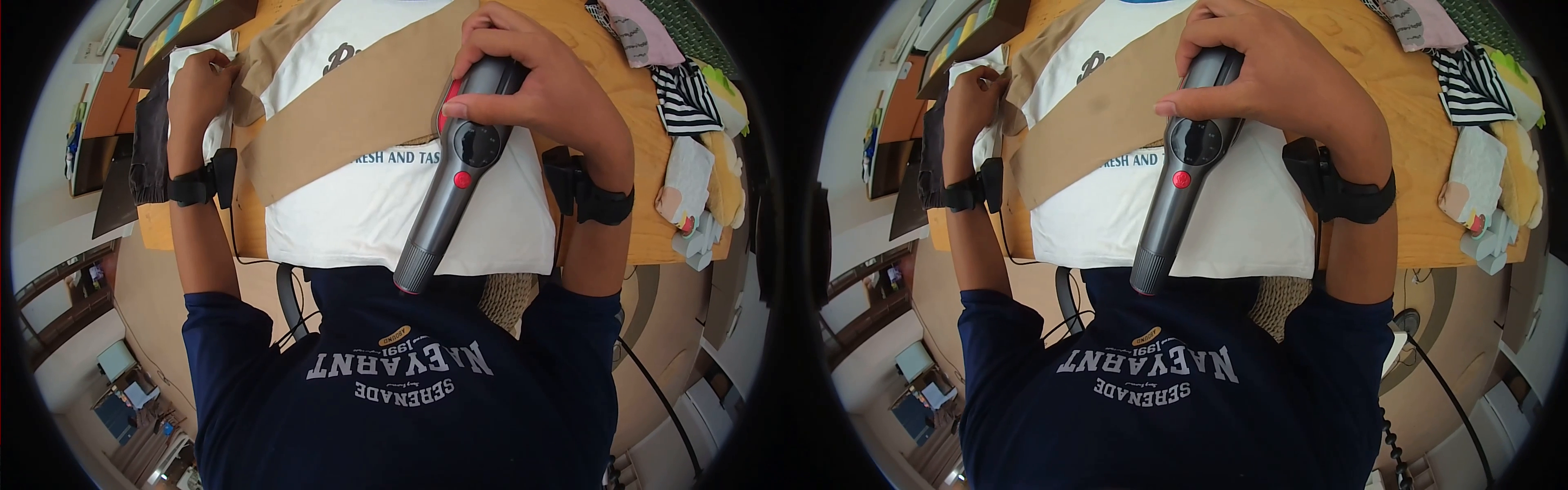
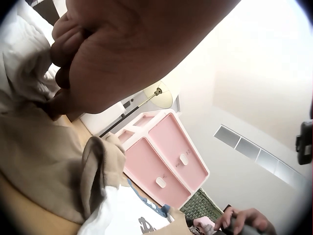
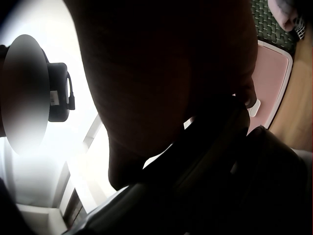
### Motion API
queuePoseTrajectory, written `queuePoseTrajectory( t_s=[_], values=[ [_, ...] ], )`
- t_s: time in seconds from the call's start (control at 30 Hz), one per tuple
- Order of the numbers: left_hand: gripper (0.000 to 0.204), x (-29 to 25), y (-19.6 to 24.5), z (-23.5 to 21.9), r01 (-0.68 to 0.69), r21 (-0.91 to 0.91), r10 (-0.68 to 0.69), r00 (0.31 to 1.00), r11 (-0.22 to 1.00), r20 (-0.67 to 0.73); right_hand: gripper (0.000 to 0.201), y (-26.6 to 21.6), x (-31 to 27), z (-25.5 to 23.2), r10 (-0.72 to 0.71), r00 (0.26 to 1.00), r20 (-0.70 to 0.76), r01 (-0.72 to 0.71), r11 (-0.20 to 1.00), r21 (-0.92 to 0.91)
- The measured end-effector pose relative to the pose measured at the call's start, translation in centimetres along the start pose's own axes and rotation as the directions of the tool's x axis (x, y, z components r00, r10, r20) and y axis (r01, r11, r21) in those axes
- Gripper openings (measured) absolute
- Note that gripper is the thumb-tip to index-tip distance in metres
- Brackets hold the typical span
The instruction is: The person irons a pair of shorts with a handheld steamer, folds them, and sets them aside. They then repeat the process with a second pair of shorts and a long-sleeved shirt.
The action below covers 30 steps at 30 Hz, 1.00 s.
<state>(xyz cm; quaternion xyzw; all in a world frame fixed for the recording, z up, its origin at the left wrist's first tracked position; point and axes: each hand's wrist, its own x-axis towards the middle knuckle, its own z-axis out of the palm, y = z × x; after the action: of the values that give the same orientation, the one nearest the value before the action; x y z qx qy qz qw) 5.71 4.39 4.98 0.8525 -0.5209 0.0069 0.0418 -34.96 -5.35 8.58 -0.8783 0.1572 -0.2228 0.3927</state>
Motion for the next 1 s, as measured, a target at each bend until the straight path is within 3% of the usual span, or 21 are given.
queuePoseTrajectory(
  t_s=[0.1, 0.17, 0.2, 0.27, 0.33, 0.4, 0.43, 0.47, 0.53, 0.57, 0.63, 0.7, 0.83, 0.9, 1.0],
  values=[
    [0.034, -0.4, 0.4, -0.1, -0.001, 0.031, 0.002, 0.999, 1.000, -0.042, 0.031, 0.0, -0.1, -0.1, 0.028, 1.000, 0.010, -0.028, 0.999, 0.026],
    [0.032, -0.9, 0.6, -0.3, -0.057, -0.051, 0.039, 0.951, 0.997, -0.305, 0.031, 0.1, -0.1, 0.0, -0.012, 1.000, -0.005, 0.012, 1.000, 0.012],
    [0.032, -1.7, 1.2, -1.1, -0.062, -0.050, 0.044, 0.951, 0.997, -0.306, 0.030, 0.2, -0.2, 0.0, -0.052, 0.999, -0.018, 0.051, 0.999, -0.005],
    [0.024, -4.7, 3.7, -3.7, -0.168, -0.446, -0.038, 0.908, 0.879, -0.417, 0.030, 0.2, -0.2, -0.1, -0.018, 1.000, -0.017, 0.018, 1.000, 0.013],
    [0.017, -8.3, 7.1, -5.3, -0.363, -0.674, -0.033, 0.867, 0.644, -0.498, 0.029, 0.3, -0.2, 0.0, 0.014, 1.000, -0.005, -0.014, 0.999, 0.033],
    [0.009, -12.7, 10.3, -7.4, -0.368, -0.663, -0.043, 0.855, 0.652, -0.516, 0.026, 0.4, -0.1, 0.1, 0.000, 1.000, -0.023, 0.000, 1.000, -0.010],
    [0.013, -14.5, 11.1, -7.7, -0.406, -0.692, -0.013, 0.857, 0.596, -0.514, 0.026, 0.4, -0.1, 0.2, 0.001, 1.000, -0.021, -0.001, 1.000, -0.010],
    [0.013, -16.5, 11.6, -7.9, -0.400, -0.691, 0.040, 0.880, 0.602, -0.474, 0.024, 0.4, 0.0, 0.2, -0.008, 0.999, -0.033, 0.007, 0.999, -0.049],
    [0.012, -18.7, 12.2, -7.8, -0.535, -0.669, 0.280, 0.844, 0.516, -0.458, 0.021, 0.5, 0.0, 0.3, -0.018, 0.999, -0.041, 0.014, 0.996, -0.092],
    [0.011, -19.8, 12.9, -7.7, -0.497, -0.737, 0.279, 0.868, 0.457, -0.412, 0.019, 0.7, 0.0, 0.3, -0.036, 0.998, -0.053, 0.031, 0.996, -0.089],
    [0.013, -20.4, 13.1, -7.6, -0.519, -0.795, 0.427, 0.826, 0.316, -0.369, 0.017, 0.8, -0.1, 0.2, -0.054, 0.997, -0.063, 0.048, 0.995, -0.089],
    [0.016, -20.8, 13.8, -7.4, -0.536, -0.821, 0.573, 0.743, 0.199, -0.346, 0.015, 0.6, -0.2, 0.2, 0.055, 0.996, -0.077, -0.056, 0.998, -0.007],
    [0.015, -22.3, 15.9, -6.2, -0.550, -0.826, 0.560, 0.727, 0.126, -0.398, 0.014, 0.7, -0.3, 0.1, 0.072, 0.992, -0.102, -0.083, 0.991, -0.107],
    [0.016, -22.4, 16.5, -5.5, -0.599, -0.793, 0.606, 0.674, 0.112, -0.423, 0.023, 1.0, -0.2, 0.3, 0.065, 0.982, -0.175, -0.082, 0.992, -0.091],
    [0.017, -22.7, 16.9, -4.7, -0.620, -0.774, 0.612, 0.665, 0.132, -0.428, 0.022, 2.5, -0.3, 0.1, 0.075, 0.991, -0.108, -0.083, 0.994, -0.078]
  ],
)
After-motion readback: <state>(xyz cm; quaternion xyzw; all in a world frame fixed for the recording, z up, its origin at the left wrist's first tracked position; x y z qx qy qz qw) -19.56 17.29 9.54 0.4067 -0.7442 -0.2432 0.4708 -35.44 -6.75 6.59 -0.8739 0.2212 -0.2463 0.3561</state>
